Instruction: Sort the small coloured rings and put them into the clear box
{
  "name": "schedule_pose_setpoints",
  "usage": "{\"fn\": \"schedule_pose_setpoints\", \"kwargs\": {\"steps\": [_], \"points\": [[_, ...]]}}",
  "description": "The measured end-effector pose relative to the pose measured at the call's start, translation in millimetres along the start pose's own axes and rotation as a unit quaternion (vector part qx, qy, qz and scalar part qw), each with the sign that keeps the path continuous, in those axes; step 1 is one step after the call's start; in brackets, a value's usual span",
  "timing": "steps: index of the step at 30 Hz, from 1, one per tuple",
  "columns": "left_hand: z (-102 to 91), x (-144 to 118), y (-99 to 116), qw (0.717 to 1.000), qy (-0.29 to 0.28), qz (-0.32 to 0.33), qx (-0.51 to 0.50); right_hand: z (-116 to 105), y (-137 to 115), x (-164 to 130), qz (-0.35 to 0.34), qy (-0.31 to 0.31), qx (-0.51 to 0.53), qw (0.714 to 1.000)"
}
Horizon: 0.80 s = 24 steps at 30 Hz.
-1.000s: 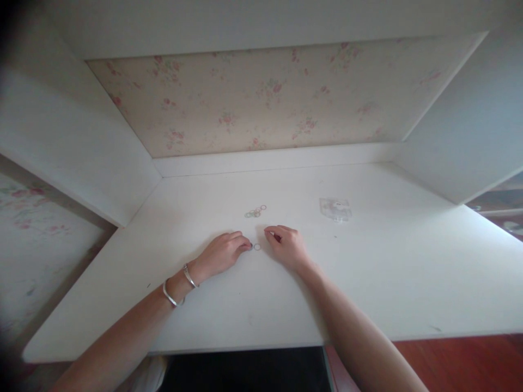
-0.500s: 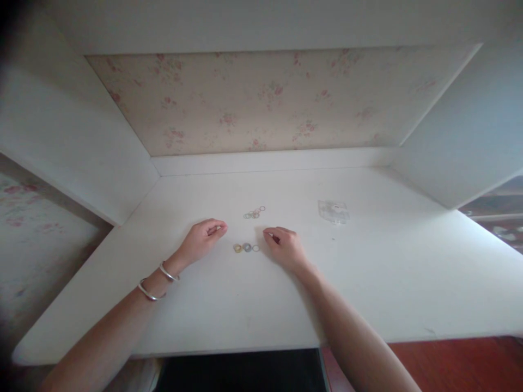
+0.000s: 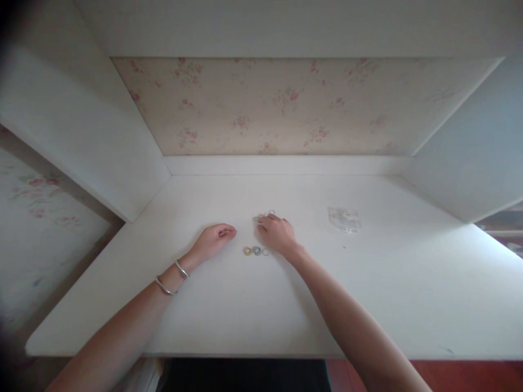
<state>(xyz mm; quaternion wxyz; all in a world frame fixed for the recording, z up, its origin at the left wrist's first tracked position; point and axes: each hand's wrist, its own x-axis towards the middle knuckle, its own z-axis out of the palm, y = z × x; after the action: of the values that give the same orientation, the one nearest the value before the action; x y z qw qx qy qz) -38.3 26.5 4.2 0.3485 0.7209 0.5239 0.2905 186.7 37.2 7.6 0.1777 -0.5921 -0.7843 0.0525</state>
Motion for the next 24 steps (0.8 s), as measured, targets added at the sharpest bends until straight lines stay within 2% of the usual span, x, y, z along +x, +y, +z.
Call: {"fn": "schedule_pose_setpoints", "kwargs": {"steps": [7, 14, 20, 24], "points": [[1.5, 1, -7, 1.0, -0.005, 0.007, 0.007, -2, -6, 20, -0.009, -0.046, -0.037, 0.998], [2.6, 2, -9, 1.0, -0.011, 0.011, 0.006, -2, -7, 17, -0.022, -0.052, -0.055, 0.997], [2.1, 2, -9, 1.0, -0.009, 0.013, 0.013, -5, 6, 3, -0.04, 0.027, 0.008, 0.999], [1.7, 2, -8, 1.0, -0.009, 0.003, 0.022, -9, 22, -23, -0.05, 0.081, 0.076, 0.993]]}}
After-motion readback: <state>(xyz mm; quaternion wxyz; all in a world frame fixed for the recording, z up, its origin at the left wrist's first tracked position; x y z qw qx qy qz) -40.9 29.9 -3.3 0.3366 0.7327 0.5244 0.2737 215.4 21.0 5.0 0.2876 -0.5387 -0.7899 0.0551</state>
